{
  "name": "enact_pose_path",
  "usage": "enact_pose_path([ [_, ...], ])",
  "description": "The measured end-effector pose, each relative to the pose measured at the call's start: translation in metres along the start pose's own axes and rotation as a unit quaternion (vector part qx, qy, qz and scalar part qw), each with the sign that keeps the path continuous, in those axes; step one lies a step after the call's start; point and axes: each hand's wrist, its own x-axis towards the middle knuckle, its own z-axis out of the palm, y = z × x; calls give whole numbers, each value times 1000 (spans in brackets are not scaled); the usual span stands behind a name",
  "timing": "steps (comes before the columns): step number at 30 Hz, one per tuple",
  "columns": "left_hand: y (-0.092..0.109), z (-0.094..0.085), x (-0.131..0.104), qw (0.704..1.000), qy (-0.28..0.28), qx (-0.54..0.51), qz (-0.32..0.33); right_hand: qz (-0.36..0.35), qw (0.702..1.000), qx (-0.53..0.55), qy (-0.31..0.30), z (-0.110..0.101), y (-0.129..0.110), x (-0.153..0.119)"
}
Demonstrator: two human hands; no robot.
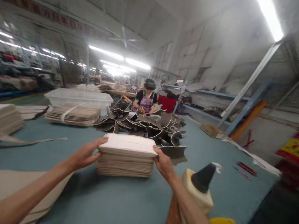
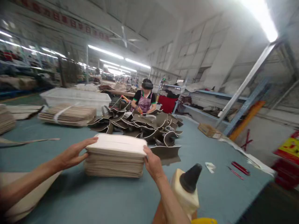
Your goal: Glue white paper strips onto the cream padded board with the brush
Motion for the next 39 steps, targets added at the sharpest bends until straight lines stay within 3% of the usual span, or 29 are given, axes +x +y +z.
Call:
enact_pose_path([
  [4,-1,2,2,1000,-5,-5,-10,7,1000,-2,-11,-1,-2,0],
  [10,1,2,-5,999,-26,-16,-33,-17,996,-15,-81,-20,-14,-7],
  [14,9,-1,-6,998,-34,-21,-45,19,995,-55,-79,-32,-24,1],
  [17,15,-2,-4,998,-30,-22,-53,67,993,-90,-40,-41,-45,37],
  [21,21,0,-3,997,-22,-24,-67,87,990,-106,-22,-45,-95,127],
  [24,24,1,-4,997,-22,-29,-72,84,989,-109,-46,-28,-125,179],
  [26,26,2,-5,996,-22,-35,-76,136,976,-123,-115,-2,-133,185],
  [28,27,4,-5,996,-20,-42,-80,197,947,-125,-220,30,-132,172],
  [32,34,7,-3,994,-18,-66,-87,222,920,-129,-296,77,-119,133],
  [36,46,2,-6,990,-7,-82,-115,223,911,-145,-316,86,-110,126],
  [39,39,-20,-24,983,27,-69,-167,224,908,-152,-318,87,-106,127],
])
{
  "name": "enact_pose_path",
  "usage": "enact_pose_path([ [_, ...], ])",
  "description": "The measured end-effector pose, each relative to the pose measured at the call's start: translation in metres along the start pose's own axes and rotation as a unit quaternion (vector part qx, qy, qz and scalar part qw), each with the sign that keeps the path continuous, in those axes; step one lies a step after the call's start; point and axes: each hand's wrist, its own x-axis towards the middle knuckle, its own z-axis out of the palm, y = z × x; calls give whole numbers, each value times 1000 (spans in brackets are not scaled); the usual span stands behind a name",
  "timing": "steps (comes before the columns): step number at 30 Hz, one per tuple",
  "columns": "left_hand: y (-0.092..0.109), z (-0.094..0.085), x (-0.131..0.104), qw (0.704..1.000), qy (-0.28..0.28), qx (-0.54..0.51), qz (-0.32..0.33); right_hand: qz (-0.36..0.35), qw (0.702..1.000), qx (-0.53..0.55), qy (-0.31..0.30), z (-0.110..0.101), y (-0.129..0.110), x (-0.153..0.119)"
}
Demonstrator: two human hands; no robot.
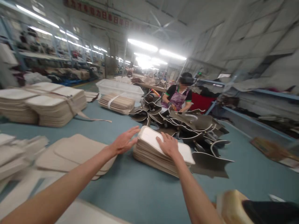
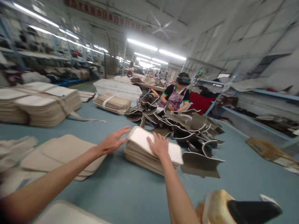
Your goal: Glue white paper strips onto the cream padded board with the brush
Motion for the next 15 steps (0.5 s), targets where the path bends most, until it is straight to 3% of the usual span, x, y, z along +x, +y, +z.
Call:
enact_pose_path([
  [4,-45,-68,-38,989,68,48,-119,-5,1000,-3,-6,11,7,7],
  [8,-96,-134,-100,968,48,109,-221,-13,1000,-15,-2,19,13,12],
  [11,-122,-154,-145,955,12,139,-261,-16,999,-27,7,20,16,13],
  [15,-141,-156,-186,943,13,158,-292,-24,999,-41,22,19,20,14],
])
